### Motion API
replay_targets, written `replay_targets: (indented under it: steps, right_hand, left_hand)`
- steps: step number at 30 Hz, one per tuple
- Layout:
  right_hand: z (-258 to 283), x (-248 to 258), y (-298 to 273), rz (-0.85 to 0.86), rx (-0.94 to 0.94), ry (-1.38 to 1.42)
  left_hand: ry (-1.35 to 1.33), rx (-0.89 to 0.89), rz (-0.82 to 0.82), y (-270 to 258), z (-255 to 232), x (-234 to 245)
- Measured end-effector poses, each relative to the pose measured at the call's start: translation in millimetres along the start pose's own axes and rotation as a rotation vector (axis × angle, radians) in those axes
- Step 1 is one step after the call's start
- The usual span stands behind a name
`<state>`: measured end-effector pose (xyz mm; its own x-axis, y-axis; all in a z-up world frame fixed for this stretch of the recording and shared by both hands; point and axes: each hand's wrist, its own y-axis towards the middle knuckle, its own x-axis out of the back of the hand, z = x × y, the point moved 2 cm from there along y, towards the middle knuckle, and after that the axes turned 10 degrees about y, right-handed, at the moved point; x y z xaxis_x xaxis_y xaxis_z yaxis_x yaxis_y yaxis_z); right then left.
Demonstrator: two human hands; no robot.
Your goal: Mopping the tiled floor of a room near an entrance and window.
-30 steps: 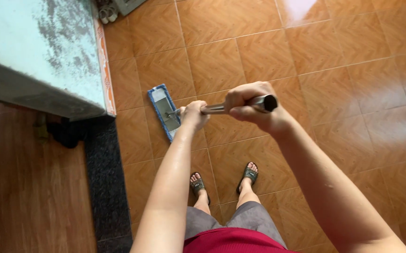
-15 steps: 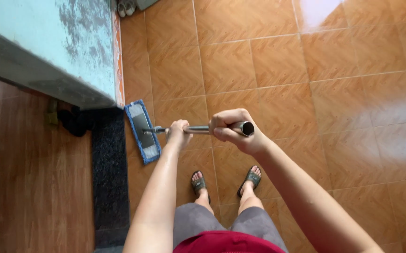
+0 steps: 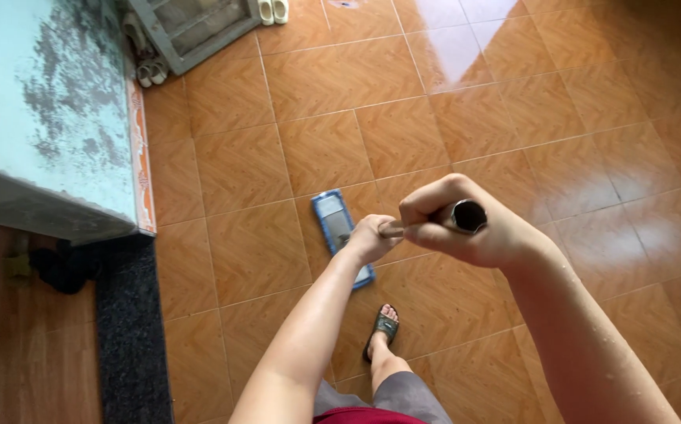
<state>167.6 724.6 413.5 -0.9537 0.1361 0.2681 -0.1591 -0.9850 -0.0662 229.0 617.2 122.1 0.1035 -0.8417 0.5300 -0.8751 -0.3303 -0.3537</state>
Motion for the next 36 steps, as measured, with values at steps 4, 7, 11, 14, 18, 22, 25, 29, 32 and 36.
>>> replay_targets:
  steps: [4,7,11,14,18,22,25,29,32,36]
  right_hand:
    - [-12,-16,-6,-0.137,0.131,0.070]
    - [-20,-21,-3,0.110,0.046,-0.025]
    - [-6,-25,11,0.015,0.171,-0.040]
    - [7,-35,26,-0.107,0.243,-0.036]
    - [11,-45,46,-0.118,0.192,0.114]
    - [22,-57,81,0.065,0.374,0.220]
    - [17,-85,109,0.163,0.465,0.321]
    - [5,-133,148,0.237,0.455,0.524]
    - [2,-172,171,0.256,0.450,0.585]
    - [9,-213,194,0.319,0.491,0.499]
  left_hand:
    - [-0.189,-0.289,0.051,28,10,-40]
    - [-0.130,-0.297,0.100,44,6,-44]
    - [0.243,-0.241,-0.062,71,34,-51]
    - [0.276,-0.188,-0.139,46,31,-12]
    - [0.292,-0.152,-0.290,-9,30,49]
    - [0.262,0.061,-0.360,-36,69,90]
    - [0.240,0.144,-0.519,-57,118,114]
    - [0.201,0.235,-0.694,-97,168,154]
    - [0.224,0.307,-0.790,-121,208,177]
    - [0.301,0.281,-0.960,-143,241,199]
